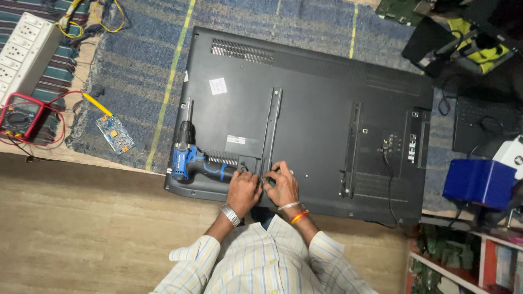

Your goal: The person uses a cordless drill to attach two metal mounting brackets to the back of a flat-screen TV. They position the brackets, insert screws, and tighten them with the drill.

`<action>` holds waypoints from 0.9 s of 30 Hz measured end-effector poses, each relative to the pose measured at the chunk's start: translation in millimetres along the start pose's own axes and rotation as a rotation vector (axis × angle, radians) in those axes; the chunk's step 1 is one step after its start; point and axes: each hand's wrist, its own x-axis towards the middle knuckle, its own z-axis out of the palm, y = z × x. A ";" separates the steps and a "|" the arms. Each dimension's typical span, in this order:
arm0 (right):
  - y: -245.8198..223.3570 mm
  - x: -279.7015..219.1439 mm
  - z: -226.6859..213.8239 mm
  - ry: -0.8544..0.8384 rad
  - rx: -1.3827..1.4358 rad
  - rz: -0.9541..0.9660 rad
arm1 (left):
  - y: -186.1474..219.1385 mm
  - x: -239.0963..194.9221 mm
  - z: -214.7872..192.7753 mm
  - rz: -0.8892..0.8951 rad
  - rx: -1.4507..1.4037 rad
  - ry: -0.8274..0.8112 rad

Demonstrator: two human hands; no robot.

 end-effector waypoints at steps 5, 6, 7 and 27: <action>9.7 -0.7 11.8 -0.006 0.074 0.001 | -1.7 -0.7 -0.1 0.028 -0.006 -0.004; 12.3 -0.1 14.0 -0.033 0.129 0.034 | -2.1 -0.3 -0.7 0.031 -0.009 -0.010; 15.1 0.1 15.8 -0.061 0.185 0.068 | -2.4 -0.4 -1.4 0.034 -0.011 -0.016; 6.9 -11.3 10.0 0.000 0.174 -0.033 | -3.9 -3.6 -14.6 0.120 -0.048 -0.047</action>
